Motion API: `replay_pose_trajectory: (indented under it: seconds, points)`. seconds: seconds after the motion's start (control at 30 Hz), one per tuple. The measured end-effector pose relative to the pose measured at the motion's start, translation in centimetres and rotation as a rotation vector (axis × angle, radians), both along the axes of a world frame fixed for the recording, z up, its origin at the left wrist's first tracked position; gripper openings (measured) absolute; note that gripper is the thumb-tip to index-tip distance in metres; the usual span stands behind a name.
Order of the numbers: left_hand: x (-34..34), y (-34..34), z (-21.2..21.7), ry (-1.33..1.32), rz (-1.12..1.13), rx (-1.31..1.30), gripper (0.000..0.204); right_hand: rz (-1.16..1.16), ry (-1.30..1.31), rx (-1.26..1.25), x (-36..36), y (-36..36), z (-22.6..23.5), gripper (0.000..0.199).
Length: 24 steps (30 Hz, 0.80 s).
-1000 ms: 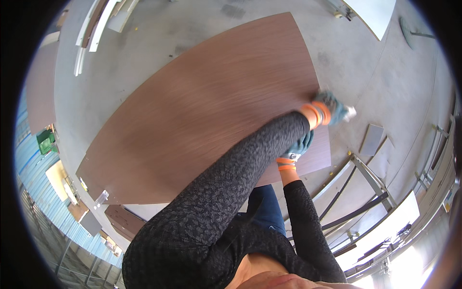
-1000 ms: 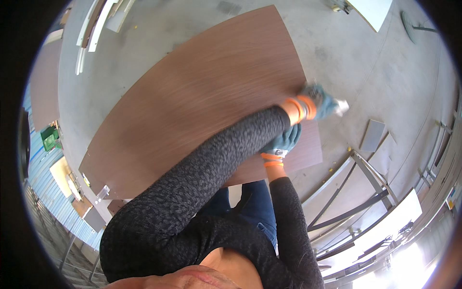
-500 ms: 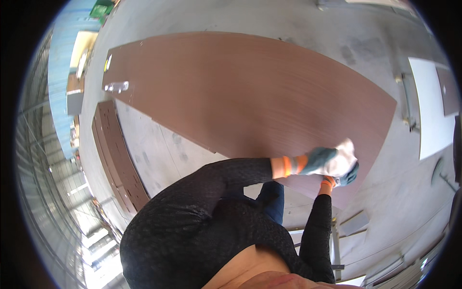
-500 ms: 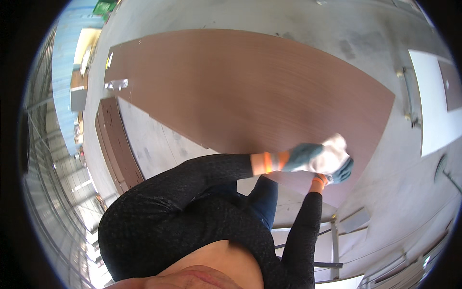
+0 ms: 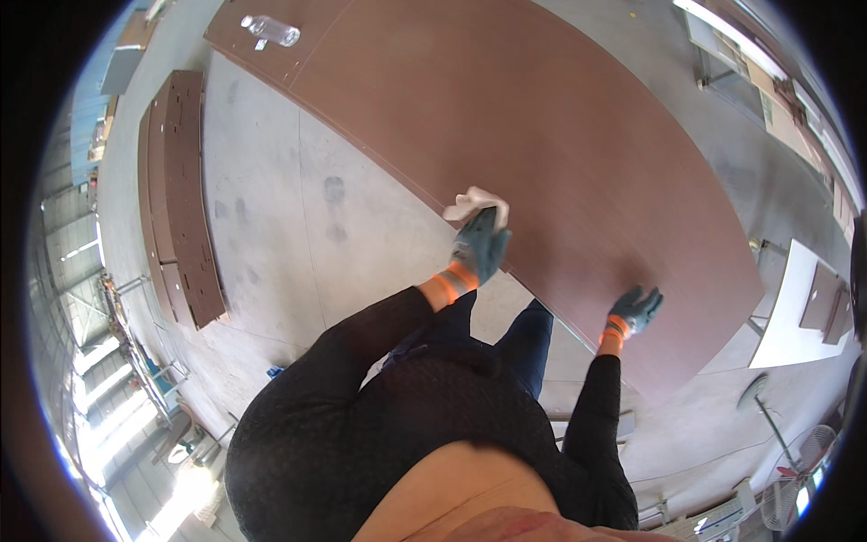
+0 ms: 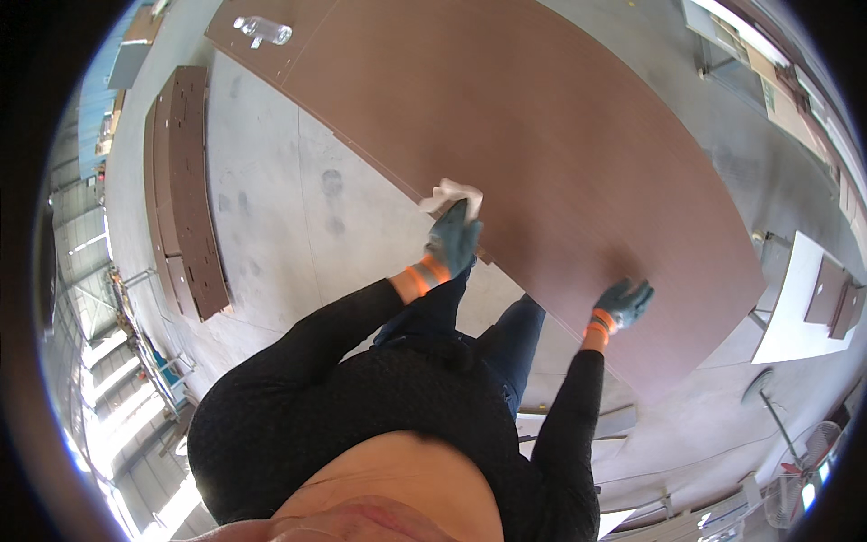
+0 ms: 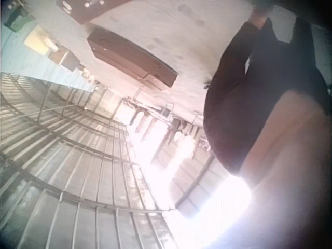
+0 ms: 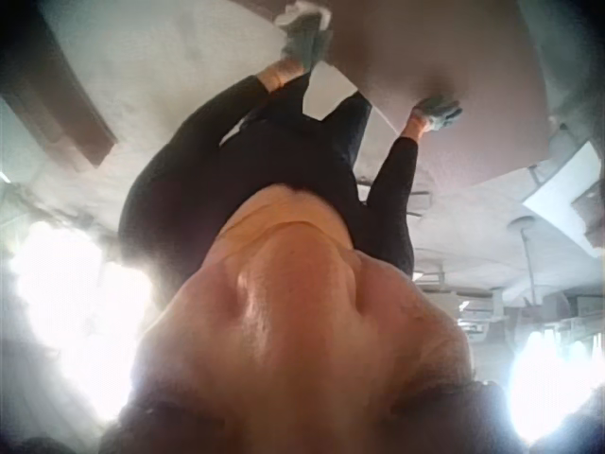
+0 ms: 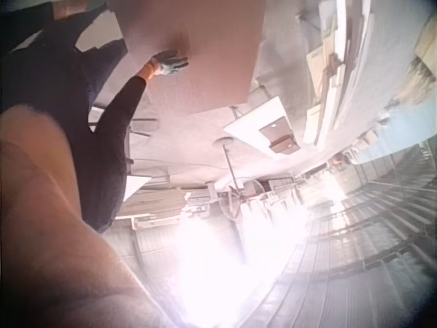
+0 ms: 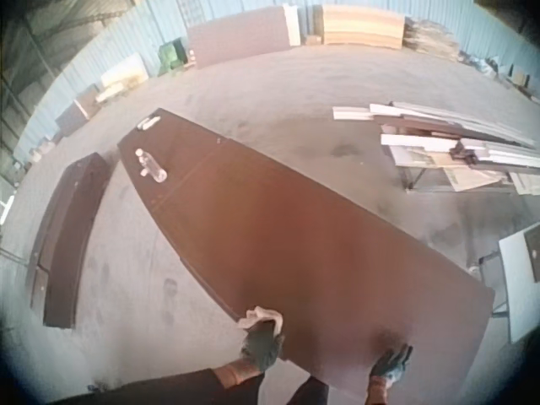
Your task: The person lifts and repositions large brown panels, then wipes their surfaces with a cloth and water. The person handles the panels one at a time, wiping different areas and occasionally refilling the cloth from a bottle.
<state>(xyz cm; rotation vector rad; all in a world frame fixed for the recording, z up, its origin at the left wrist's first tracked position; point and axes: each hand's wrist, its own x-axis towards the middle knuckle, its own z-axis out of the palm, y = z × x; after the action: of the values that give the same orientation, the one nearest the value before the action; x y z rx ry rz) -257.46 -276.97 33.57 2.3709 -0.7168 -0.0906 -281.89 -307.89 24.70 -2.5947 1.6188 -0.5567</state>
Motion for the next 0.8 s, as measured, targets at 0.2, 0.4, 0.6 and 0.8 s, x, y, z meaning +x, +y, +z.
replay_pose_trajectory:
  seconds: [0.2, 0.4, 0.6, 0.8]
  points:
    - [3.4, 0.3, -6.5, -0.069, -0.477, 0.356, 0.066, 0.397, -0.227, 0.238, 16.9, 11.8, 4.8, 0.048]
    - [5.1, 0.9, -9.0, -0.053, -0.444, 0.325, 0.069, 0.649, -0.240, 0.328, 22.5, 14.4, 6.7, 0.047]
    - [18.3, 7.5, -8.0, 0.032, -0.075, 0.245, 0.066, 0.623, -0.114, 0.341, 25.3, 14.1, 6.6, 0.047]
    - [35.3, 18.1, -10.9, -0.186, 0.183, 0.401, 0.065, 0.625, -0.038, 0.345, 29.4, 14.3, 6.4, 0.046]
